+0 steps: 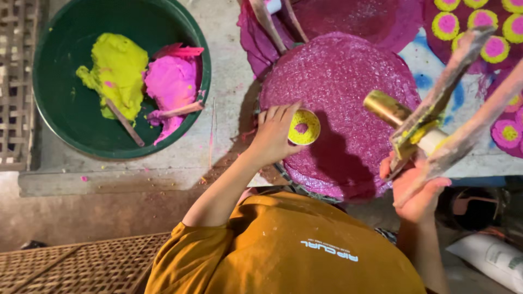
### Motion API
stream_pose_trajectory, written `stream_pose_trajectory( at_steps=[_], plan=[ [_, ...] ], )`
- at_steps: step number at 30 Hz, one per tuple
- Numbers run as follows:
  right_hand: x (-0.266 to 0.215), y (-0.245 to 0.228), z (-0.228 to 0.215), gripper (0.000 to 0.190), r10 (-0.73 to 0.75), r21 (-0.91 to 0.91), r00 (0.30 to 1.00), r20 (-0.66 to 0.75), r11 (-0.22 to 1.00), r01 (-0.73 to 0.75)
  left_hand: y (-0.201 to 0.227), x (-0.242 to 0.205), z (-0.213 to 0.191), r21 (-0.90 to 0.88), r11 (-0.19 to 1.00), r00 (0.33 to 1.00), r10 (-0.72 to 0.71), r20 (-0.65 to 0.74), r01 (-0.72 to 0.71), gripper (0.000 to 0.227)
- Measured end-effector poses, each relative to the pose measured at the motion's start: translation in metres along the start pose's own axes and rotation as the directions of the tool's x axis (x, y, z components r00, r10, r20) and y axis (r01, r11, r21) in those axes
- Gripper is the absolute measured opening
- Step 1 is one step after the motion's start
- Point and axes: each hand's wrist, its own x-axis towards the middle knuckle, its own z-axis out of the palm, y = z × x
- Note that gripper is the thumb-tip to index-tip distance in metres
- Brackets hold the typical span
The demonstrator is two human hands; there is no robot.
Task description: The person uses a handheld wooden tool to scoop yellow and pink paste from a green bowl and apply it in patterns onto pink circular disks on a workbench.
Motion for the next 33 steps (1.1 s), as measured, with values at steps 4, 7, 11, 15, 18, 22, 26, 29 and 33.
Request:
stream_pose_trajectory(
  at_steps=[4,7,11,15,18,22,26,29,33],
  plan=[
    [-0.005,0.007,-0.015,0.109,-0.015,0.090,0.997,-0.071,0.996,0.021,0.001,-0.002,-0.004,-0.030,0.998,0.997,-0.046,0.068,0.048,0.108],
    [-0.010,0.013,-0.023,0.108,-0.021,0.110,0.997,-0.077,0.994,0.030,0.010,-0.004,-0.010,0.010,0.999,0.998,-0.035,0.045,0.034,0.108],
    [-0.013,0.018,-0.026,0.109,-0.033,0.125,0.996,-0.079,0.991,0.043,0.008,0.005,-0.018,-0.088,0.995,0.999,-0.040,0.015,0.041,0.106],
    [-0.009,0.017,-0.022,0.111,-0.062,0.087,0.992,-0.113,0.994,0.072,-0.027,0.038,-0.019,-0.094,0.993,0.996,-0.080,-0.046,0.075,0.112],
    [-0.012,0.014,-0.021,0.109,-0.081,0.075,0.992,-0.101,0.993,0.089,-0.060,0.060,-0.010,-0.067,0.987,0.977,-0.157,-0.143,0.149,0.107],
    [-0.007,0.019,-0.019,0.111,-0.089,0.120,0.992,-0.094,0.988,0.100,-0.075,0.065,-0.003,-0.894,0.346,0.864,-0.497,0.083,0.285,0.072],
    [-0.009,0.025,-0.021,0.107,-0.094,0.102,0.992,-0.083,0.990,0.102,-0.048,0.015,0.013,-0.857,0.501,0.850,-0.498,-0.172,0.120,0.065],
    [-0.008,0.030,-0.021,0.107,-0.050,0.119,0.995,-0.088,0.991,0.060,-0.022,-0.016,0.019,-0.251,0.961,0.919,-0.200,-0.339,0.117,0.050],
    [-0.004,0.033,-0.014,0.107,-0.010,0.111,0.998,-0.060,0.994,0.016,0.002,-0.027,0.011,0.099,0.994,0.984,-0.038,-0.175,0.056,0.022]
  ],
)
